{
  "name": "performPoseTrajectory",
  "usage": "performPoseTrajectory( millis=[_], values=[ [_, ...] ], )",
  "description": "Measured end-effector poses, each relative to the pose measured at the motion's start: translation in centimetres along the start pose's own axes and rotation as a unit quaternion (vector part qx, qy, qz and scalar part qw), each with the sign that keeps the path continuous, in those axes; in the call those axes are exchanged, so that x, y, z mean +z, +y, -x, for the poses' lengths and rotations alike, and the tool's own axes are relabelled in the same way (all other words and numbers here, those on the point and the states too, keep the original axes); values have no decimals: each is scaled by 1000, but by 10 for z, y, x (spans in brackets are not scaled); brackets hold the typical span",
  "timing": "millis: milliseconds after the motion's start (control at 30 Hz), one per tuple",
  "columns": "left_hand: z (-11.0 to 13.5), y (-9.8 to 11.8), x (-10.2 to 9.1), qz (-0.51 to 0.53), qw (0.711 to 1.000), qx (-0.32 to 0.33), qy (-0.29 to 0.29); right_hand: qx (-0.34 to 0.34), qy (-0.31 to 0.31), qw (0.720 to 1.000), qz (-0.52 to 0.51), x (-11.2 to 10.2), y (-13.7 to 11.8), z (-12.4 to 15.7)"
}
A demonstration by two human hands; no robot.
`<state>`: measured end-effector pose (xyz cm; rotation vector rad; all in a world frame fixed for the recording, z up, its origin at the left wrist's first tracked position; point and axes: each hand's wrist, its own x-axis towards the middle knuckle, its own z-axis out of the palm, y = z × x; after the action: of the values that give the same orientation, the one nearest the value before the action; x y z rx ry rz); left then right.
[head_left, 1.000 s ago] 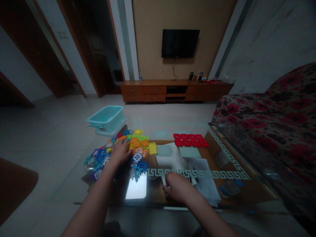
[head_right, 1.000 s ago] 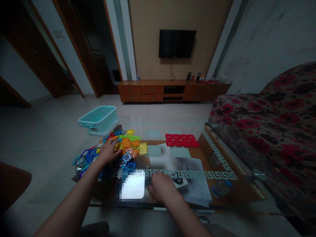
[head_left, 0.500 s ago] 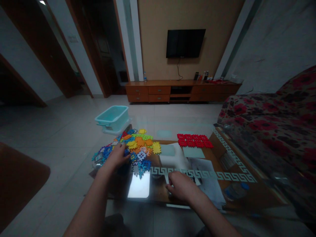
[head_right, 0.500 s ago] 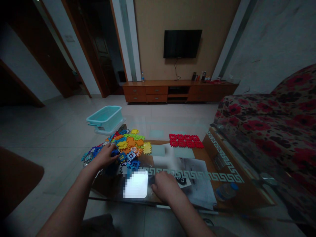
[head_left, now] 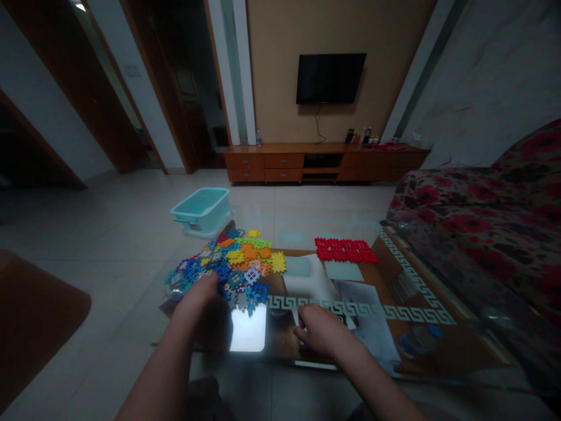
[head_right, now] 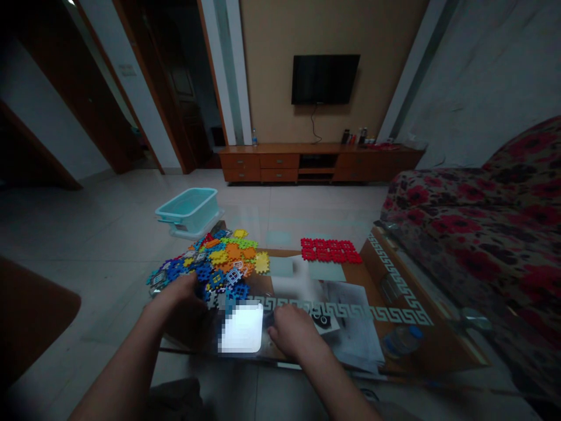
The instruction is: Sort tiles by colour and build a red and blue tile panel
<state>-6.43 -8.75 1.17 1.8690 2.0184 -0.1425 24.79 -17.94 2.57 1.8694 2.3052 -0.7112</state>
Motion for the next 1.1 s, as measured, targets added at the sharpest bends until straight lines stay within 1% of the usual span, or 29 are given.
performPoseTrajectory(
  millis=[100, 267, 333, 433, 467, 533, 600, 800, 933, 1100],
  values=[
    [-1, 5, -1, -4, 1000, 4, 10, -1, 1, 1000, 0, -1, -1, 0],
    [5, 11, -7, 7, 1000, 15, 15, -8, 4, 1000, 6, 1, 1, 0],
    [6, 14, -11, 3, 998, 44, 37, -8, 4, 1000, 6, 1, 1, 0],
    [2, 18, -13, -2, 990, 110, 93, -6, 5, 1000, 3, 0, 0, 1],
    [0, 19, -12, 4, 986, 123, 108, -5, 5, 1000, 2, -1, -1, 1],
    [-4, 21, -9, 20, 982, 132, 131, -3, 4, 1000, -1, -1, -1, 1],
    [-7, 21, -4, 28, 981, 129, 140, -4, 4, 1000, -2, -2, 0, 1],
    [-17, 21, 8, 37, 981, 141, 130, -1, 6, 1000, 3, 0, 0, -1],
    [-24, 19, 16, 16, 983, 146, 113, -8, 11, 1000, 6, 1, 2, -2],
    [-27, 19, 20, 6, 985, 140, 100, -6, 12, 1000, 7, 4, 3, -3]
  ],
)
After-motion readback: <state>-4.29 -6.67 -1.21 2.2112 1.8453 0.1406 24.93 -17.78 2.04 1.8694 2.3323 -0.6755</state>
